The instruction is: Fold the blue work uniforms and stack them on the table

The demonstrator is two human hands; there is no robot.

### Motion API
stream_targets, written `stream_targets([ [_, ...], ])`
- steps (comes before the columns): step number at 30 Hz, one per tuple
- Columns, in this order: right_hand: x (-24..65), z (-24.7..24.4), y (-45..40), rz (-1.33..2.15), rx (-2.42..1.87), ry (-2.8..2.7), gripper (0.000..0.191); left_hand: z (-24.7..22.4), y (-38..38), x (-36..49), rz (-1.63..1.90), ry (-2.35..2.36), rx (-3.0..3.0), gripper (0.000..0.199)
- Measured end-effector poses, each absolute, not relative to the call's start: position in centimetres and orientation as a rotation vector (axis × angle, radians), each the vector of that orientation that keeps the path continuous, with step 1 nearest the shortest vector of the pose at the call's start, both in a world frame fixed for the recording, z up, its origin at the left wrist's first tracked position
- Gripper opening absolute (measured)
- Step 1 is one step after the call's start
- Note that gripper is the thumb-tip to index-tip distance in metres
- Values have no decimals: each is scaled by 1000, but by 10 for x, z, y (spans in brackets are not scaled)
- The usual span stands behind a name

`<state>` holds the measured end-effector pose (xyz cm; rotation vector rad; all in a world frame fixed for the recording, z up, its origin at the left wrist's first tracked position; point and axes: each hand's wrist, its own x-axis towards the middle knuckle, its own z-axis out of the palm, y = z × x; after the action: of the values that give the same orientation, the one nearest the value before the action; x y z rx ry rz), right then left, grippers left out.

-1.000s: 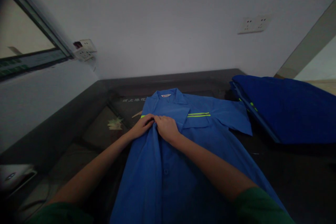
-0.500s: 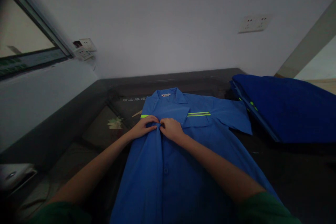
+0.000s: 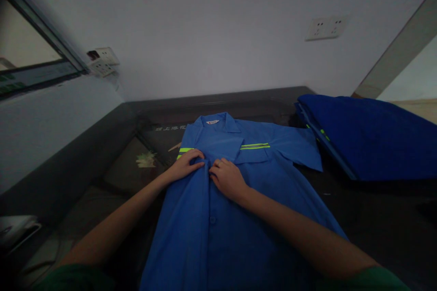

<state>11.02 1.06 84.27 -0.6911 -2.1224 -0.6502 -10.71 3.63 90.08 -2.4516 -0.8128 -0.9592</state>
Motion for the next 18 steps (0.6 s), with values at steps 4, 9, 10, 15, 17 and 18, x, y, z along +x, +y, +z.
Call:
stream_targets([
  [4,111,845,11,-703,-674,-2151,19,899,36,-106,-951,-833,-2416,16],
  [9,119,837,10,-771,-641,-2170,26,892,29,-99,-857,-870,-2255,19],
  [10,122,835,10,-770,-628,-2171,28,890,27,-98,-830,-878,-2215,22],
  [15,136,835,14,-685,-540,-2121,26,885,29,-95,-617,-935,-2097,51],
  [17,137,841,13,-656,-509,-2059,26,886,32,-94,-513,-969,-2085,57],
  [18,136,844,11,-654,-495,-2036,27,886,34,-94,-476,-985,-2085,58],
])
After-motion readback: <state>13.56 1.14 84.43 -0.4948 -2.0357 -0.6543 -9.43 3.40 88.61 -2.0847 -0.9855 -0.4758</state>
